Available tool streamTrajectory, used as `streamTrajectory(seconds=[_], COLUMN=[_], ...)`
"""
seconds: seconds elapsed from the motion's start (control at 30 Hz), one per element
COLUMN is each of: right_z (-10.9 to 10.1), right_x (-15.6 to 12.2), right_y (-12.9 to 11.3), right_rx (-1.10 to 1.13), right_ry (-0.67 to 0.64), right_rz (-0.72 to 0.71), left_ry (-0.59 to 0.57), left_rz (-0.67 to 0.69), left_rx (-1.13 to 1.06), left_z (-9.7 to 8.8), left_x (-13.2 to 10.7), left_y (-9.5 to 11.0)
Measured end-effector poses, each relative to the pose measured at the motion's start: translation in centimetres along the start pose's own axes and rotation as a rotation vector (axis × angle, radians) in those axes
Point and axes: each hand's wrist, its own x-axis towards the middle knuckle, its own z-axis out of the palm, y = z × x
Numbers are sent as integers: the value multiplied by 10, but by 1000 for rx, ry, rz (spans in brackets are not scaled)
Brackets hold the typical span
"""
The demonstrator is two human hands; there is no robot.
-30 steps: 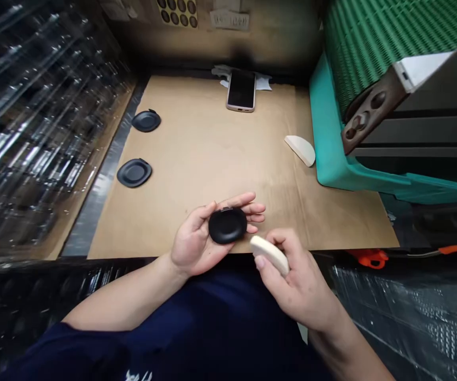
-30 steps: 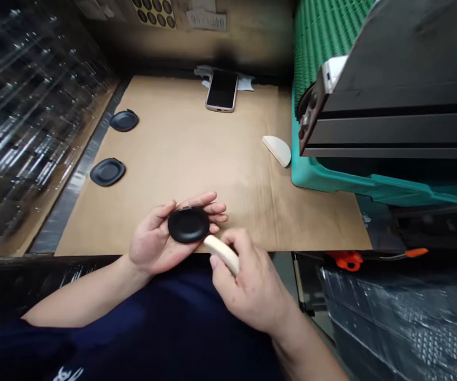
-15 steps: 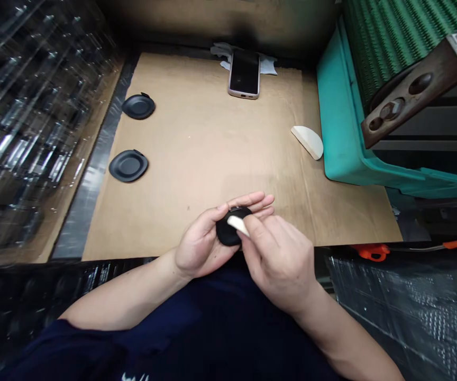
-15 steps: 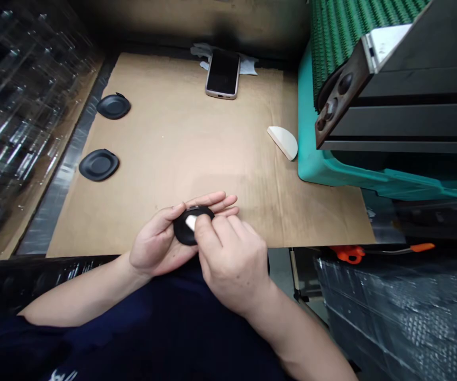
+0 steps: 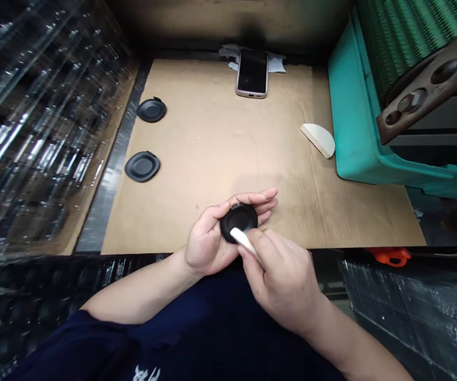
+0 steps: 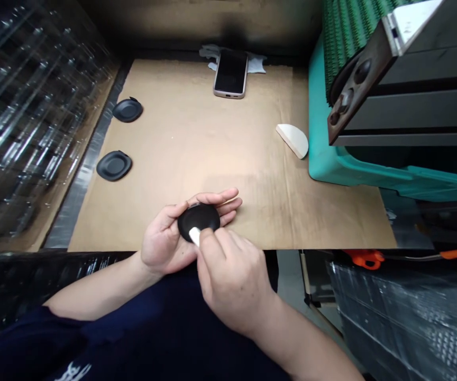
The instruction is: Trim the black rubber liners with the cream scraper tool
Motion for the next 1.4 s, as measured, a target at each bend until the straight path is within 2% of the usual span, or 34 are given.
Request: streamTrajectory(seconds=[0.17, 0.3, 0.43, 0.57, 0.73, 0.87, 1.0, 1.07, 1.17, 1.23, 1.4], right_z=[10, 12, 10, 9, 7, 4, 3, 3, -1, -5, -13], right_x=[-2, -2, 0, 1, 4, 5, 8, 6, -1, -6, -10], right_y=[-5, 0, 4, 3, 3, 6, 7, 5, 1, 0, 2], right_rx=[94, 142, 144, 185, 128, 154, 105, 118, 209, 277, 219], right_ry=[90, 38, 87, 23, 79, 3, 58, 25, -107, -132, 52], right_rz=[-14, -21, -4, -70, -45, -102, -57, -78, -154, -151, 18], left_ry=[14, 24, 18, 22, -5, 3, -32, -17, 1, -8, -31], left_rz=[-2, -32, -52, -68, -104, -103, -111, -113, -99, -89, -58], left_rx=[35, 24, 28, 41, 51, 36, 59, 61, 34, 21, 27], left_z=[4, 5, 5, 5, 5, 5, 4, 4, 3, 4, 4], left_x=[0, 0, 0, 1, 0, -1, -1, -1, -1, -1, 0], left_y=[1, 2, 2, 3, 3, 3, 3, 3, 4, 4, 5])
